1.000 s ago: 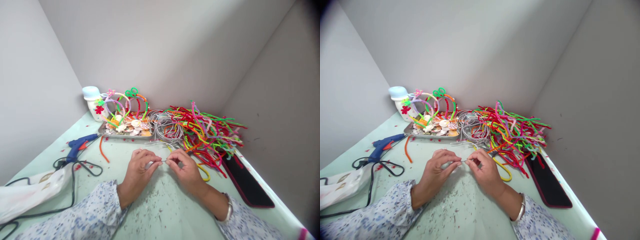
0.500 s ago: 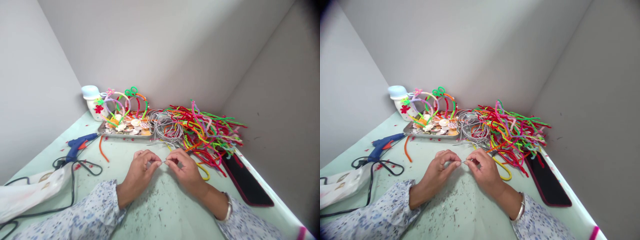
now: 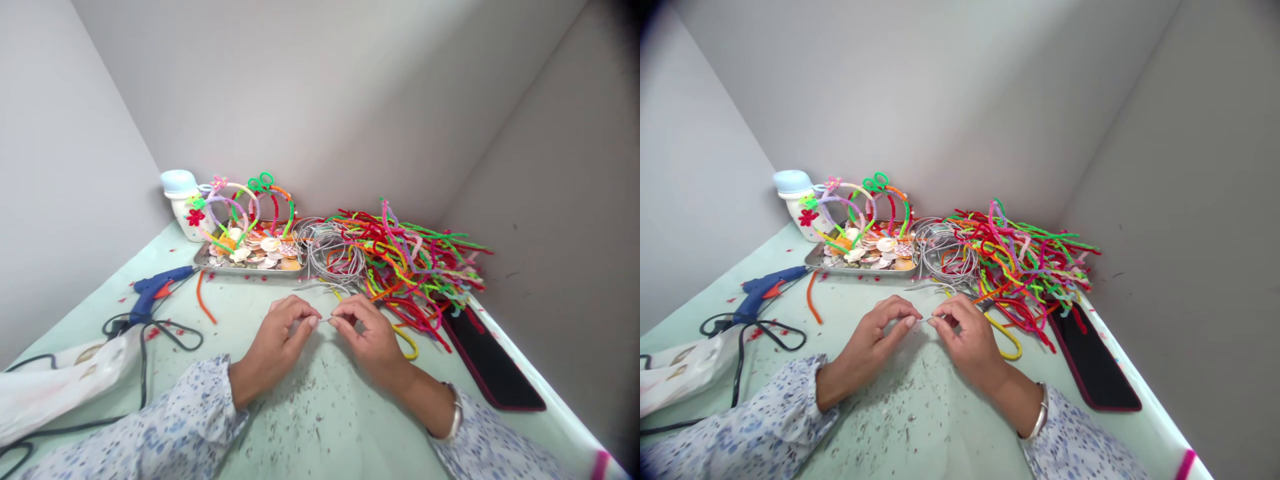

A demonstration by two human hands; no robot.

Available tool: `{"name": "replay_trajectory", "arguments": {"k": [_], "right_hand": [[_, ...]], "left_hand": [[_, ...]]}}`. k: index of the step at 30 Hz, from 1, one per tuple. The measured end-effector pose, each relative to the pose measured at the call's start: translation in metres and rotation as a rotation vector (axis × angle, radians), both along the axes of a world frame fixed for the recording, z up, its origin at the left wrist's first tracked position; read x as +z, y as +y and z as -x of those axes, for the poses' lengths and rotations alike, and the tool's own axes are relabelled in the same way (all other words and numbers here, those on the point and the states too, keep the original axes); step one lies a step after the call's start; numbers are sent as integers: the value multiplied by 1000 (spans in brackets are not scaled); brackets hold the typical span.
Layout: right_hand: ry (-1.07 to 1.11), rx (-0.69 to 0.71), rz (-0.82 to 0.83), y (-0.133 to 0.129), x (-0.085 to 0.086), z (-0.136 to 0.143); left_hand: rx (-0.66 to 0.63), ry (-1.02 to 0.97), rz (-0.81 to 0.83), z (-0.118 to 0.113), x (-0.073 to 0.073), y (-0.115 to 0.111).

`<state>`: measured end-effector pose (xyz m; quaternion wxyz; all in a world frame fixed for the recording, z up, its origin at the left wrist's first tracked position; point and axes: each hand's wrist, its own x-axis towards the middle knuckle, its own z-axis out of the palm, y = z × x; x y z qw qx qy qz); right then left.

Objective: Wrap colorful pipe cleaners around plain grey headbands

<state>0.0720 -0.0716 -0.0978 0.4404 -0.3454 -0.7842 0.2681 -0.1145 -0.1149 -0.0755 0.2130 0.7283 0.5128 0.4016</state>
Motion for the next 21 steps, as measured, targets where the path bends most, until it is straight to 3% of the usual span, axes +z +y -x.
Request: {"name": "replay_trajectory", "arguments": {"k": [21], "right_hand": [[-18,16,-22,2,-2,1]], "left_hand": [[12,61,112,0,1,3]]}}
